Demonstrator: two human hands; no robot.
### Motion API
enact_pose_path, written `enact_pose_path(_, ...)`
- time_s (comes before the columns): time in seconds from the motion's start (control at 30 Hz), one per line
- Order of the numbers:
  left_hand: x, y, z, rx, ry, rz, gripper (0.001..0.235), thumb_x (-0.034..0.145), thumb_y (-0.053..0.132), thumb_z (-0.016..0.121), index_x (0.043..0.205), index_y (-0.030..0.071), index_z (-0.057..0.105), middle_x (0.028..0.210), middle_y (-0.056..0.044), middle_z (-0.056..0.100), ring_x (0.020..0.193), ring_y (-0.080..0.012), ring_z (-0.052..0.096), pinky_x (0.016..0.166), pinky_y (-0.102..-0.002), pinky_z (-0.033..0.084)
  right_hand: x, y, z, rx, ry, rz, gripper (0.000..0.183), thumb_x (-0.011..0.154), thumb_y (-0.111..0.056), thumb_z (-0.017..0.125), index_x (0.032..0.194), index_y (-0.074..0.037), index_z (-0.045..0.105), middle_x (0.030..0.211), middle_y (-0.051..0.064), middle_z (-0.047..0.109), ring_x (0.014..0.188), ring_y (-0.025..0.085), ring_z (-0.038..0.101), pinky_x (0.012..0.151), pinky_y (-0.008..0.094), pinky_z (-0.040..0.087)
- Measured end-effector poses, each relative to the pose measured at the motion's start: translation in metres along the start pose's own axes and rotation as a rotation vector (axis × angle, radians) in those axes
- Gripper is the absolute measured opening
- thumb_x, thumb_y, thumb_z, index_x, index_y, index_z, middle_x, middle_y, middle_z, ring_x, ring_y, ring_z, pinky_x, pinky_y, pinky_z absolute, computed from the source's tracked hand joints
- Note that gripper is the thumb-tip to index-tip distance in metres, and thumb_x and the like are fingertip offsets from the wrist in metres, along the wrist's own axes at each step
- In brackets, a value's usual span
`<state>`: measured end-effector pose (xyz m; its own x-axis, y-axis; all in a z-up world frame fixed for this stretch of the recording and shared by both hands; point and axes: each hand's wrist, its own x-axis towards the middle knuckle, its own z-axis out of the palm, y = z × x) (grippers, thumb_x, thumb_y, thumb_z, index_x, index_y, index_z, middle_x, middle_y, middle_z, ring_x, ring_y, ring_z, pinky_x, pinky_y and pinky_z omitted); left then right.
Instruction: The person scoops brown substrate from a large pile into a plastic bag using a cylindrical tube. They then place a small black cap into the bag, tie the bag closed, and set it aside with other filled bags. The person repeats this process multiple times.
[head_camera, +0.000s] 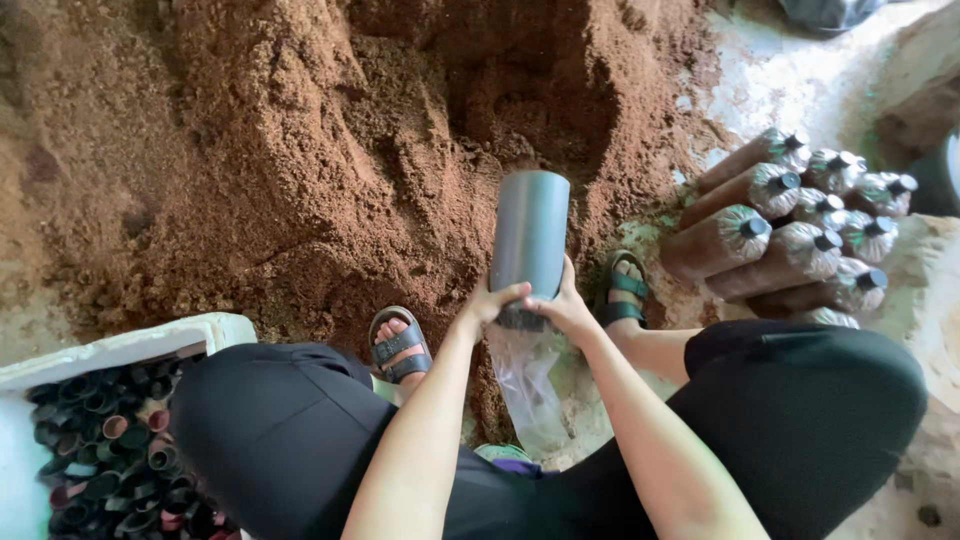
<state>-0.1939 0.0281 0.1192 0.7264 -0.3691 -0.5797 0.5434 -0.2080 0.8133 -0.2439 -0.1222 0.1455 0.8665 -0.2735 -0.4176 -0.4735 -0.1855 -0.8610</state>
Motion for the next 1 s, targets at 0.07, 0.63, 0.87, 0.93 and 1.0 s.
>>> enact_pose_path(0.07,0.006,-0.023,0.005,-0.051,0.025,-0.022,0.111,0.066,0.059,0.093,0.154,0.011,0.043,0.151,-0.025,0.052,0.143,-0.0414,0.046,0.118,-0.053,0.040,0.003,0.013,0.001,-0.018,-0.017,0.047,0.135,0.057,-0.053,0.098,0.164,-0.029,0.019,0.149,0.038,0.045,0.139,0.051,0.046,0.110,0.056,0.039)
enact_pose_path(0.63,0.094,-0.049,-0.010,-0.091,0.144,-0.201,0.117,0.061,0.060,0.096,0.153,0.012,0.042,0.150,-0.025,0.051,0.144,-0.0414,0.044,0.117,-0.053,0.037,0.071,0.075,0.022,0.185,-0.083,0.167,0.119,0.073,-0.046,0.094,0.165,-0.023,0.022,0.146,0.031,0.050,0.135,0.047,0.051,0.107,0.058,0.041)
enact_pose_path(0.87,0.101,-0.049,0.000,-0.112,0.202,-0.114,0.111,0.061,0.052,0.098,0.149,0.011,0.045,0.145,-0.026,0.054,0.140,-0.0441,0.048,0.114,-0.053,0.039,0.058,0.040,0.019,-0.124,0.009,0.265,0.134,0.051,-0.055,0.100,0.160,-0.029,0.026,0.146,0.025,0.054,0.138,0.041,0.052,0.114,0.051,0.043)
enact_pose_path(0.93,0.101,-0.052,0.000,-0.105,0.181,-0.104,0.111,0.061,0.052,0.098,0.149,0.011,0.045,0.145,-0.027,0.054,0.140,-0.0449,0.048,0.114,-0.054,0.039,0.062,0.042,0.018,-0.136,0.016,0.288,0.135,0.046,-0.053,0.103,0.157,-0.032,0.029,0.144,0.021,0.057,0.137,0.038,0.054,0.113,0.049,0.045)
enact_pose_path(1.0,0.099,-0.052,0.001,-0.099,0.182,-0.106,0.109,0.061,0.050,0.098,0.147,0.010,0.044,0.145,-0.028,0.053,0.139,-0.0459,0.048,0.114,-0.055,0.040,0.061,0.039,0.015,-0.139,0.014,0.281,0.135,0.044,-0.054,0.103,0.156,-0.030,0.031,0.141,0.021,0.059,0.136,0.037,0.055,0.112,0.049,0.046)
